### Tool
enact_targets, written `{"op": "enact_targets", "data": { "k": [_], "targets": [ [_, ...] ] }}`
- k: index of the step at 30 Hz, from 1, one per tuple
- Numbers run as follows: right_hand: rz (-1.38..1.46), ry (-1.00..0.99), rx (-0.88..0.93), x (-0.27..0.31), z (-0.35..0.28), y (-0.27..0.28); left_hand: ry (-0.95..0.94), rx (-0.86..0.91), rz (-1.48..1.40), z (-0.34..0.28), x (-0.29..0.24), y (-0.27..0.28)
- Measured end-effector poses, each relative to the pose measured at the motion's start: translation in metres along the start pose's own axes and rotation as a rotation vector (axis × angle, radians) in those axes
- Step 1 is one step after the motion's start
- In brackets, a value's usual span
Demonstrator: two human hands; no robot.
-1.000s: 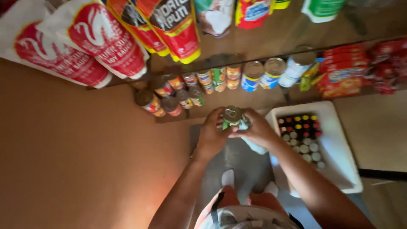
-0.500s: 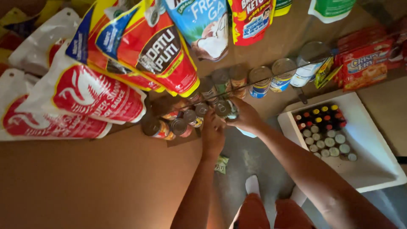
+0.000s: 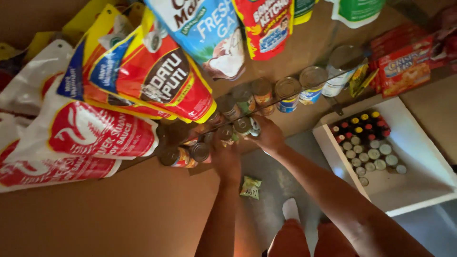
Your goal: Wiping canned goods with a cloth and placing them into a storage bin.
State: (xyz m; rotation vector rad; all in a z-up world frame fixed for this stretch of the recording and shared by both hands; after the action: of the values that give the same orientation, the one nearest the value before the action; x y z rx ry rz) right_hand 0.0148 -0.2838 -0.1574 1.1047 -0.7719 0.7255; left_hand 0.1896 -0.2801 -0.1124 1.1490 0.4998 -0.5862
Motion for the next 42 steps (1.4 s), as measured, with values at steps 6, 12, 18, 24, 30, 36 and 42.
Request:
{"op": "enact_targets", "data": {
  "k": [6, 12, 18, 24, 30, 36, 42],
  "targets": [
    [-0.315, -0.054, 0.068, -0.021, 0.002, -0.014, 0.037, 0.025, 0.169, 0.006, 0.043, -0.025],
    [-0.310, -0.131, 0.148, -0.022, 0.004, -0.017, 0.276, 0.131, 0.168, 0.008, 0.025, -0.016],
    [-0.259, -0.149, 0.108, -0.041, -0.019, 0.007, -0.043, 0.067, 0.029, -0.004, -0.004, 0.004],
    [-0.093, -0.239, -0.102, -0.068, -0.105, 0.085, -0.299, 0.081, 0.088, -0.082, -0.023, -0.019],
    [0.201, -0.777, -0.231, -0.142, -0.279, 0.158, -0.344, 0.525, -0.106, -0.195, -0.065, -0.079],
    [-0.086, -1.117, -0.359, -0.173, -0.403, 0.238, -0.372, 0.869, -0.032, -0.268, -0.102, -0.160],
    [-0.183, -1.245, -0.419, -0.290, -0.476, 0.269, -0.301, 1.007, 0.119, -0.319, -0.121, -0.261]
  ]
}}
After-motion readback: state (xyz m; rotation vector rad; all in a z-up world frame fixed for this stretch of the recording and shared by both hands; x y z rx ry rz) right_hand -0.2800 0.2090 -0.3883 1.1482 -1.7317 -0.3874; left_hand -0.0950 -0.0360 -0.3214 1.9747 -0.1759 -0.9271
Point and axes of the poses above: each hand's wrist, its own z-axis towards the middle knuckle, its own y-axis out of the back of the hand, x = y × z, the point moved 5 cm from there along z, towards the middle knuckle, and after that the axes turned 5 degrees about y, right-handed, at the moved point
